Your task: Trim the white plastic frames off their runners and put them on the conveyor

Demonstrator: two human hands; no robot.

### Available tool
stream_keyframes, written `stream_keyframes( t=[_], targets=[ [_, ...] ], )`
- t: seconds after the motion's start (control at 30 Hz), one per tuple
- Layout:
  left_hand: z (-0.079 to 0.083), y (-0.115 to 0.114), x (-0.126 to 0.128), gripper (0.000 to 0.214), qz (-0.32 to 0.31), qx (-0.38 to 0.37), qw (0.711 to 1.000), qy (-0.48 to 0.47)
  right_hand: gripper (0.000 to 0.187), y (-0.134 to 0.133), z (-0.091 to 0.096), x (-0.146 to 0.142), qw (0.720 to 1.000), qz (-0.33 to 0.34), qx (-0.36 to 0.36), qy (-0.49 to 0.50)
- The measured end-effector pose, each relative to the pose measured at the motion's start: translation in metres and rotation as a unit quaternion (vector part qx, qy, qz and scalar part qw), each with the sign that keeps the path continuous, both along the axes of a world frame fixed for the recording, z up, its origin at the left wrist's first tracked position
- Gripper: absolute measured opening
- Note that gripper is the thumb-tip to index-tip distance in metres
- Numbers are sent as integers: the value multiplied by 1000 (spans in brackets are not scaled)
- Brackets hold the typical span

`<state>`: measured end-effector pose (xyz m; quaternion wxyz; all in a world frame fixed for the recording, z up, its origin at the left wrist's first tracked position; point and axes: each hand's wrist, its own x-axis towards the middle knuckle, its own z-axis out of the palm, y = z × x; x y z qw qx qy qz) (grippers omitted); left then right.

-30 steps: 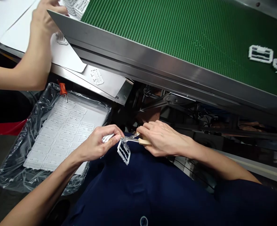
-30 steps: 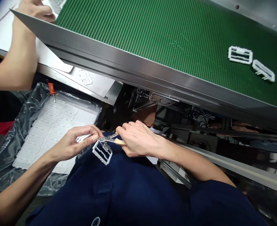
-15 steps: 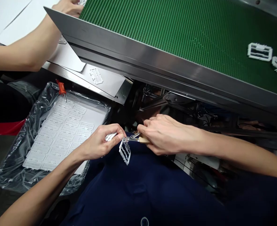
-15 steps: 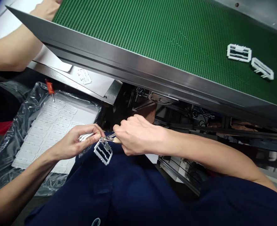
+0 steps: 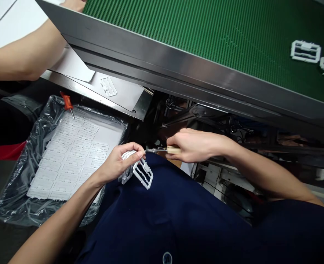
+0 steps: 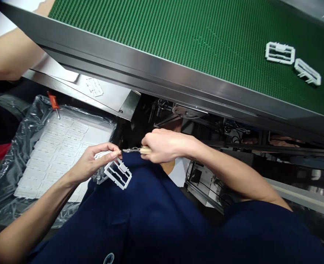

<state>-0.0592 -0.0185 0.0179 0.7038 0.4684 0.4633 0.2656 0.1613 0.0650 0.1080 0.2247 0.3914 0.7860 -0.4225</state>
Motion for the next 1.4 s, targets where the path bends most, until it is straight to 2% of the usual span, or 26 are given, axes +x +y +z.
stream_keyframes(
  t=[0.13, 0.2, 0.27, 0.33, 0.4, 0.47, 0.53, 0.7, 0.83, 0.9, 1.0, 1.07, 1.27, 1.33, 1.4],
  targets=[
    [-15, -8, 1, 37, -17, -59, 996, -63, 32, -11, -28, 23, 990, -137, -5, 29],
    [-23, -11, 1, 35, 11, -104, 989, -101, 34, -22, -45, 27, 977, -205, -20, 53],
    [-30, -12, 2, 29, 57, -158, 977, -131, 32, -37, -62, 25, 957, -259, -69, 113],
    [-35, -11, 2, 25, 84, -196, 965, -153, 29, -54, -79, 17, 916, -302, -167, 206],
    [-40, -8, 2, 24, 87, -219, 957, -170, 31, -68, -94, 7, 862, -330, -262, 283],
    [-44, -7, 2, 24, 86, -232, 951, -183, 33, -78, -104, -1, 828, -347, -300, 322],
    [-47, -5, 1, 26, 101, -239, 944, -202, 34, -82, -108, -6, 815, -374, -285, 339],
    [-47, -2, 2, 57, 162, -229, 905, -319, 39, -77, -103, -12, 758, -473, -242, 378],
    [-42, 7, 8, 53, 212, -211, 880, -369, 39, -71, -92, -24, 730, -507, -239, 391],
    [-40, 11, 11, 50, 230, -211, 868, -385, 35, -68, -88, -27, 728, -502, -249, 395],
    [-38, 15, 14, 43, 242, -232, 855, -396, 26, -64, -86, -25, 746, -488, -233, 390],
    [-38, 16, 14, 46, 252, -252, 848, -392, 25, -61, -87, -19, 755, -495, -208, 376],
    [-38, 15, 13, 56, 262, -270, 839, -393, 26, -58, -95, -4, 758, -522, -191, 341],
    [-37, 15, 13, 57, 260, -270, 839, -394, 27, -58, -96, -3, 769, -518, -171, 334],
    [-37, 15, 13, 57, 260, -269, 840, -394, 31, -58, -95, -1, 792, -498, -136, 327]
  ],
)
